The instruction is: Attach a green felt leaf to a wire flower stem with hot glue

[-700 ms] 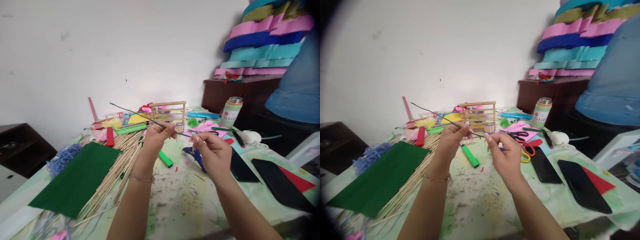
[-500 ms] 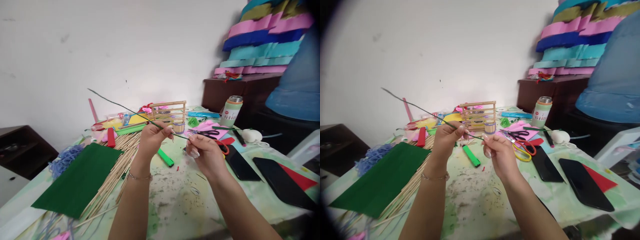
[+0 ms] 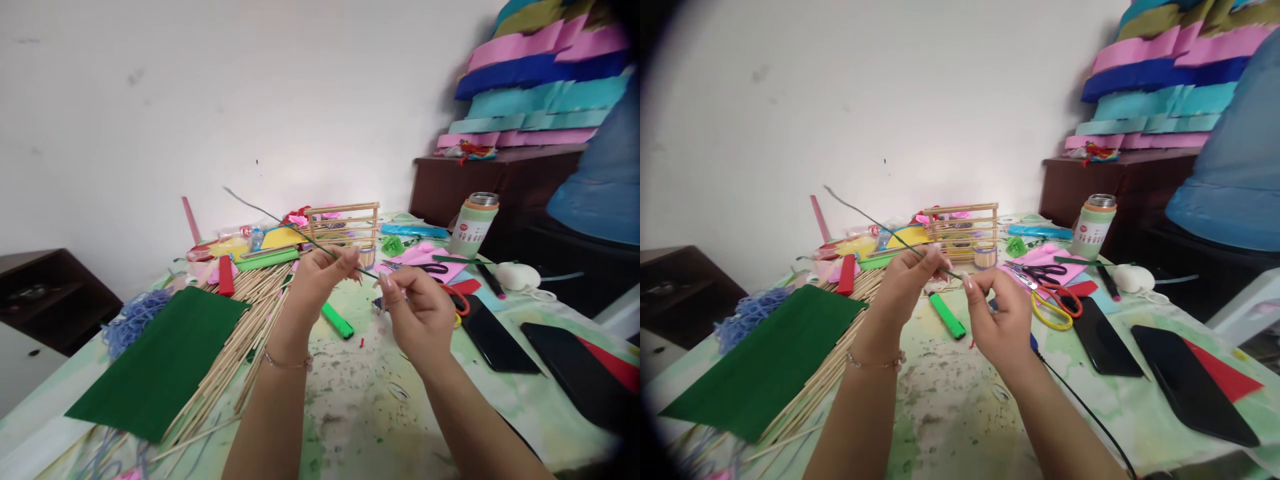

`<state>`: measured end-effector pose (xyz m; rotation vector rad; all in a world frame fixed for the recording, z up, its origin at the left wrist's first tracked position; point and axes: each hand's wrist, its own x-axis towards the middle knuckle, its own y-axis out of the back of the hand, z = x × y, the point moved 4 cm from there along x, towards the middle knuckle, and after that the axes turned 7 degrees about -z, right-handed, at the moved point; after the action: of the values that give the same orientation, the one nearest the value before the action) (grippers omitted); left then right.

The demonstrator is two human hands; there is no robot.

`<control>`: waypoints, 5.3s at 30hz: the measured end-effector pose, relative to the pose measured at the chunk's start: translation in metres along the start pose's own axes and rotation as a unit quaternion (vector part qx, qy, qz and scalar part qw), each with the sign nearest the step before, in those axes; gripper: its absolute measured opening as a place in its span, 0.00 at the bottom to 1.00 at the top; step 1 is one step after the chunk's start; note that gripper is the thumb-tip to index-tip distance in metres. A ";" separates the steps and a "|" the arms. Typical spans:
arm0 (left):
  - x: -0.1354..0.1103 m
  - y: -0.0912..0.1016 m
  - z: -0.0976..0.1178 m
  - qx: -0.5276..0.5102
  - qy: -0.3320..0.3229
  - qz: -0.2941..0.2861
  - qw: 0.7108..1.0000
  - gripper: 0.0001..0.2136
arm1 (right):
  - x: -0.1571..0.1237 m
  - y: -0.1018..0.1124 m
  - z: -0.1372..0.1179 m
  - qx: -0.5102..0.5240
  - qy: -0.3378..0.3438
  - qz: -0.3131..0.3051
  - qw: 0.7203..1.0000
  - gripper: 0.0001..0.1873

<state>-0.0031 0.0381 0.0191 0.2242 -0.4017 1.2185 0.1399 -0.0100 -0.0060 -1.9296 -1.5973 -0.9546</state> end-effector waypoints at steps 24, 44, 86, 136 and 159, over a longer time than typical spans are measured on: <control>0.003 -0.007 -0.007 0.068 -0.010 -0.061 0.996 0.13 | -0.007 -0.011 0.040 0.391 -0.306 -0.078 0.864 0.12; 0.004 -0.015 -0.003 0.171 -0.085 -0.104 0.976 0.16 | -0.009 -0.011 0.041 0.455 -0.350 -0.129 0.809 0.11; -0.001 -0.021 -0.011 -0.008 0.067 0.051 0.996 0.12 | -0.021 0.010 0.011 -0.317 0.220 0.140 0.912 0.11; 0.001 -0.033 -0.015 0.015 0.054 -0.009 0.998 0.12 | -0.004 0.006 0.040 0.427 -0.294 -0.191 0.834 0.16; 0.001 -0.021 -0.015 -0.017 0.065 0.047 0.997 0.11 | 0.000 0.045 0.042 0.037 0.108 0.036 0.993 0.15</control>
<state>0.0198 0.0373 0.0071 0.0970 -0.3223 1.3105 0.1930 0.0103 -0.0304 -1.7564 -1.4121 -1.0214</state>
